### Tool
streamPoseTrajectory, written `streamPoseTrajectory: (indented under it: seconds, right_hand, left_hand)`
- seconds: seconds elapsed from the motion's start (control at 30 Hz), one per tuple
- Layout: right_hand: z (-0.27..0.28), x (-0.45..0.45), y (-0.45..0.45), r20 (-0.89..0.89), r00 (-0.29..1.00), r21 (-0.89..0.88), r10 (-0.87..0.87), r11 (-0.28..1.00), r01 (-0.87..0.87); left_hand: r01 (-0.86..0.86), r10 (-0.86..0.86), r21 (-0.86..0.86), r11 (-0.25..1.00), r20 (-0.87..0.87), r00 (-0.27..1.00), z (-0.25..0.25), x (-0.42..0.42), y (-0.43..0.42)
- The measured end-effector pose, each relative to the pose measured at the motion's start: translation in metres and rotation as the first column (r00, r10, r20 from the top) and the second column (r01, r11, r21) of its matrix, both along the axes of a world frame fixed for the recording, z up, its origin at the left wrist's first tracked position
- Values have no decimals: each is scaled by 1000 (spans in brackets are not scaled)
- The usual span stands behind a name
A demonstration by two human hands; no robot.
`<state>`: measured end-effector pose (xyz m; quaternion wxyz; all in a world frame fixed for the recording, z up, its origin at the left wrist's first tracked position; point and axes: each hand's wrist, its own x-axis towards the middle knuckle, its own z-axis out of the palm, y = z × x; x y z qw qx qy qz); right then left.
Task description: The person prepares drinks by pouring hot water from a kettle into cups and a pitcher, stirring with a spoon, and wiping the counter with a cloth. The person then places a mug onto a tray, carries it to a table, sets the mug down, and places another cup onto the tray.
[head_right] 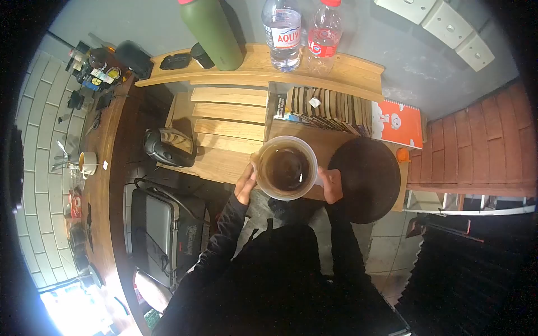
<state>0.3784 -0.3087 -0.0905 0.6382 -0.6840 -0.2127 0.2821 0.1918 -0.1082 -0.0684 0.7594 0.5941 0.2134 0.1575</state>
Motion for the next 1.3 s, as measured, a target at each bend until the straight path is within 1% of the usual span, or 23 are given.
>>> streamPoseTrajectory:
  seconds: [0.07,0.1,0.23,0.27,0.3,0.37,0.43,0.5,0.53,0.57,0.63,0.7,0.83,0.87,0.93,1.03,1.1,1.13,1.17,1.2,1.23,1.27,1.3]
  right_hand:
    - [5,-3,5,1,999,17,-33,999,33]
    - [6,-4,7,2,998,36,-69,997,69]
    - [-9,3,1,44,999,9,-8,1000,8]
    - [-17,1,2,54,997,30,-62,998,61]
    - [-24,1,1,62,991,53,-117,992,114]
    - [-25,3,2,61,992,80,-106,992,101]
    - [-26,3,3,58,994,105,-95,990,89]
    - [-26,2,5,40,986,112,-161,981,156]
    - [-21,2,6,39,986,112,-161,981,156]
    - [-13,2,8,71,986,101,-148,985,140]
    - [-11,3,8,107,985,90,-134,988,124]
    - [-24,3,10,307,933,122,-188,980,158]
    - [-62,4,-3,204,958,151,-200,974,171]
    - [-65,5,-2,352,912,140,-209,976,169]
    - [-64,7,0,491,846,131,-206,978,162]
    - [-31,10,12,534,816,190,-221,972,138]
    - [-28,9,19,687,657,244,-311,950,194]
    - [-32,9,18,550,782,214,-293,955,208]
    - [-39,14,9,549,787,217,-282,957,192]
    - [-43,21,-2,385,908,108,-164,985,132]
    - [-46,24,-5,194,980,11,-45,999,44]
    - [-30,20,-1,112,992,33,-59,998,56]
    - [-9,16,3,108,994,38,-32,999,28]
  left_hand:
    - [64,-58,-119,991,54,997,-21,-5,4]
    - [63,-57,-121,991,51,997,-32,-4,3]
    - [-41,49,-261,965,24,999,-67,0,-1]
    - [-65,77,-322,944,24,997,-74,1,-2]
    - [-67,78,-322,945,22,997,-81,2,-2]
    - [-30,44,-432,902,23,999,-85,7,0]
    - [-52,48,-409,911,-19,999,-92,16,-3]
    - [-156,106,-450,879,-135,985,-99,23,-7]
    - [-135,125,-376,917,-51,991,-93,27,-12]
    - [-136,126,-376,916,-52,991,-99,28,-14]
    - [-163,166,-456,875,-33,986,-113,31,-14]
    - [-153,171,-515,843,-12,985,-124,33,-12]
    - [-158,167,-550,820,-33,985,-116,32,-13]
    - [-166,170,-551,818,-44,985,-116,32,-13]
    - [-262,207,-555,789,-161,965,-121,32,-15]
    - [-278,226,-563,778,-161,961,-144,30,-15]
    - [-271,230,-571,775,-144,962,-149,28,-16]
    - [-279,230,-538,796,-158,960,-151,29,-17]
    - [-287,231,-503,815,-172,958,-161,27,-17]
    - [-147,78,-534,833,-149,986,-177,20,-11]
    - [-165,99,-530,832,-149,984,-169,16,-13]
    - [-174,103,-496,851,-167,981,-149,13,-18]
    - [-187,112,-460,868,-187,976,-122,9,-23]
